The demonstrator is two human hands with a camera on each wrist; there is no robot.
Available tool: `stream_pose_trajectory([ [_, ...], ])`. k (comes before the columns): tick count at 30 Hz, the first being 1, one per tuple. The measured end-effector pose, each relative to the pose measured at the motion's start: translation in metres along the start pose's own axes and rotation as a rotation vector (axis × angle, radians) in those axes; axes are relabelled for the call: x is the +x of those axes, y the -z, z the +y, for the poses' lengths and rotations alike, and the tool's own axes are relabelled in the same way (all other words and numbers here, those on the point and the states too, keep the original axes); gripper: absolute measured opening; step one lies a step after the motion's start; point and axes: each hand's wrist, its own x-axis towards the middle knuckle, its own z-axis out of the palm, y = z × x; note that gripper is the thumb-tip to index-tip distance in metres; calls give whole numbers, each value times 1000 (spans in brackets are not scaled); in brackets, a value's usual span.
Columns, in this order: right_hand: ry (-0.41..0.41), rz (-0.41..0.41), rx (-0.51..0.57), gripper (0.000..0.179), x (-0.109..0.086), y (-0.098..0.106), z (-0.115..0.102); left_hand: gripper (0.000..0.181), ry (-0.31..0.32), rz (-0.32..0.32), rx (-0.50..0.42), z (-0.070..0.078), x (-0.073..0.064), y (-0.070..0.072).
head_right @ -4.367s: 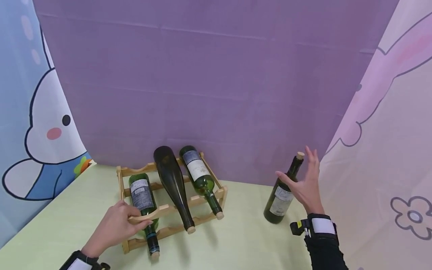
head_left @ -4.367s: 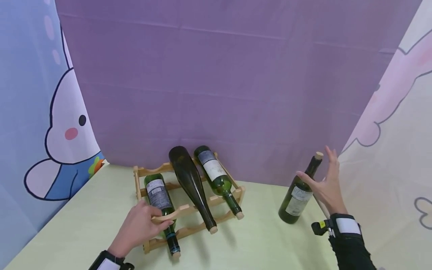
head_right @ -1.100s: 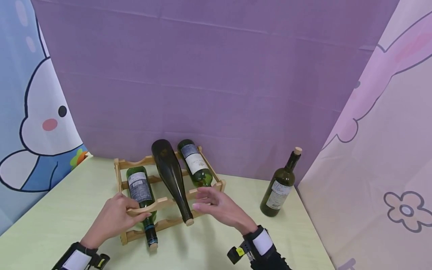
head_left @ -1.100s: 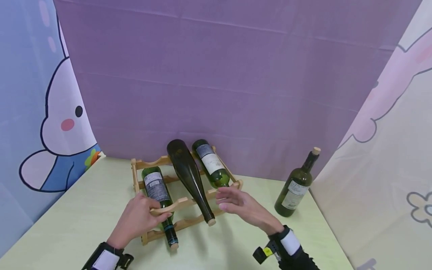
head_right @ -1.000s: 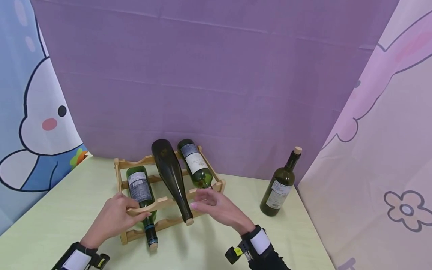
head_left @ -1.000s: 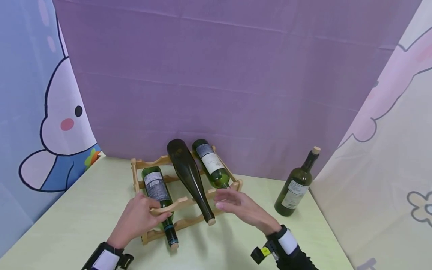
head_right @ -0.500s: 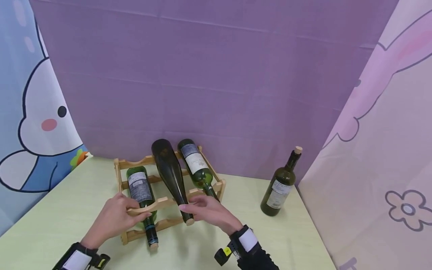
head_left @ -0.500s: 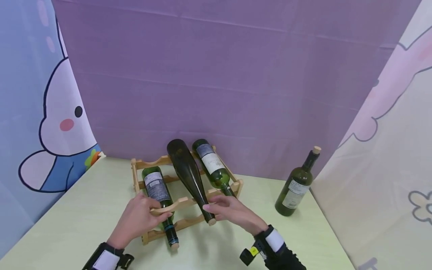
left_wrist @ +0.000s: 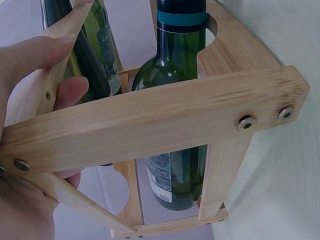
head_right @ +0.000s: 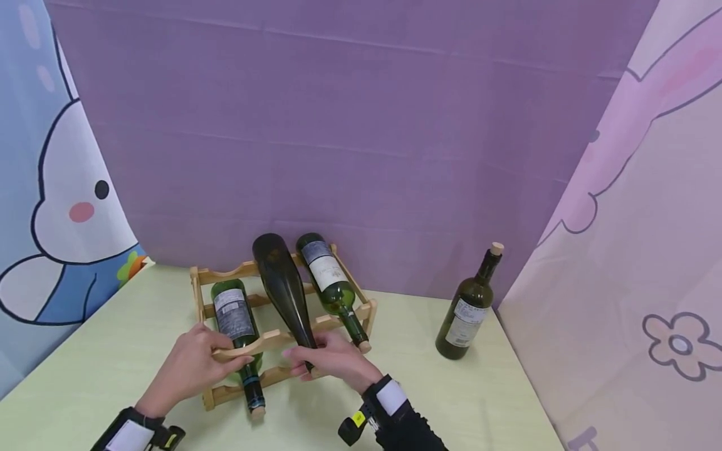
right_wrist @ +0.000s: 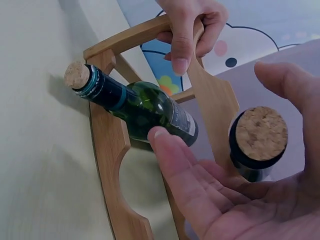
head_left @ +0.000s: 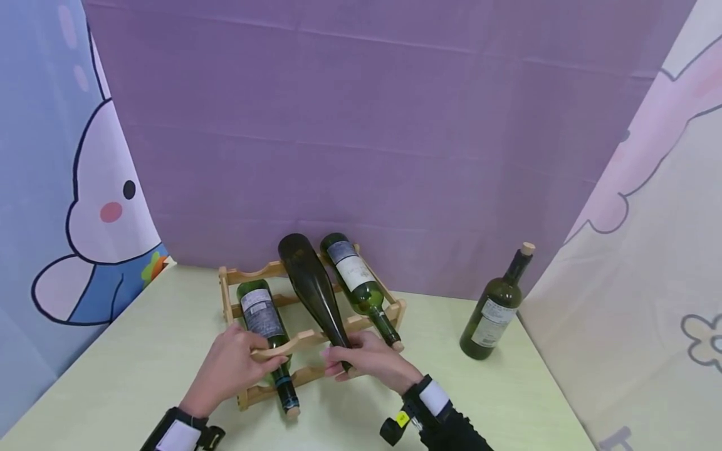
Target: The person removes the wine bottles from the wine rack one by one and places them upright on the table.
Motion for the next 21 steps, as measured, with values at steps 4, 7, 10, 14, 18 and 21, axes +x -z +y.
stream_pose_trajectory([
  [4,-5,-16,28,40,4,-2,3,28,21,-8,1,1,1,0],
  [7,-10,-19,41,36,7,-4,5,28,50,-24,3,2,2,0],
  [10,-19,-26,51,29,9,-7,4,27,59,-31,8,2,1,1],
  [14,-30,-16,55,25,11,-10,2,27,46,-24,13,2,1,0],
  [18,-47,6,66,24,14,-14,-1,26,52,-24,11,2,1,1],
  [21,-74,25,91,23,17,-16,-3,25,63,-33,8,3,1,2],
])
